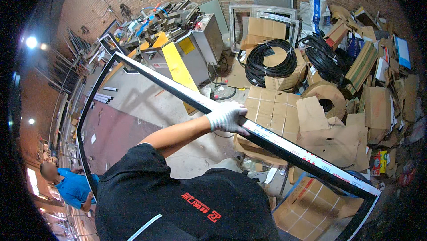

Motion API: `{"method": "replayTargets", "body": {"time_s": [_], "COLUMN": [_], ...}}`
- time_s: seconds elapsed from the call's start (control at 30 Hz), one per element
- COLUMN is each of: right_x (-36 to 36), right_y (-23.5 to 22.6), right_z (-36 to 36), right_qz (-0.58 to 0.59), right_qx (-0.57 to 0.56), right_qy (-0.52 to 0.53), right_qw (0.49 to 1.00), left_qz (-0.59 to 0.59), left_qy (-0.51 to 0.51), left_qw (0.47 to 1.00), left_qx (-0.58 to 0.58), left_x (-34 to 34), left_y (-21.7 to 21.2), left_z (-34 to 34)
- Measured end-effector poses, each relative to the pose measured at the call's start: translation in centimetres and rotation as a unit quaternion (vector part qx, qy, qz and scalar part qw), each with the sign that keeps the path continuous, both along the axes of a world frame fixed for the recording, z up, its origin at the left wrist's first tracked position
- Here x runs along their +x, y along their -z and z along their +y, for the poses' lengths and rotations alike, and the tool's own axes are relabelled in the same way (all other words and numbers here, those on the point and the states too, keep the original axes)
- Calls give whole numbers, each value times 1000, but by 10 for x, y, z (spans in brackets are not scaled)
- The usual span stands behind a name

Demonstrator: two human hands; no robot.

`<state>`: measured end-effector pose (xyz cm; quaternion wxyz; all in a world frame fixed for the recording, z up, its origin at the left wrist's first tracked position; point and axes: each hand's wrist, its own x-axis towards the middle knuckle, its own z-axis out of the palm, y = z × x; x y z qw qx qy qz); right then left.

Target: The person assembles a large rectangular window frame by hand, positioning and aligning metal profiles on a workbench. They repeatedly adjust the frame corners and use a corner crimping machine to secure the joints. The person handles the frame multiple times, repositioning it for each corner operation.

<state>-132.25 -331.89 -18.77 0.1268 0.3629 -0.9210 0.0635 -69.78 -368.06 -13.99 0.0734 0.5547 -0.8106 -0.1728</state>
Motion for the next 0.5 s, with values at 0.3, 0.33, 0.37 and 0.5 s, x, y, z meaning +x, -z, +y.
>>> {"method": "replayTargets", "body": {"time_s": [0.3,0.33,0.37,0.5], "right_x": [-5,-4,-2,1], "right_y": [-19,-22,-26,-41], "right_z": [66,77,89,142], "right_qz": [48,59,71,123], "right_qx": [-13,-19,-24,-35], "right_qy": [32,36,38,47], "right_qw": [998,997,996,991], "left_qz": [16,17,18,0], "left_qy": [-56,-61,-66,-98], "left_qw": [998,998,997,995], "left_qx": [-19,-24,-29,28], "left_x": [54,62,73,125], "left_y": [-25,-28,-31,-46], "left_z": [56,62,69,93]}}
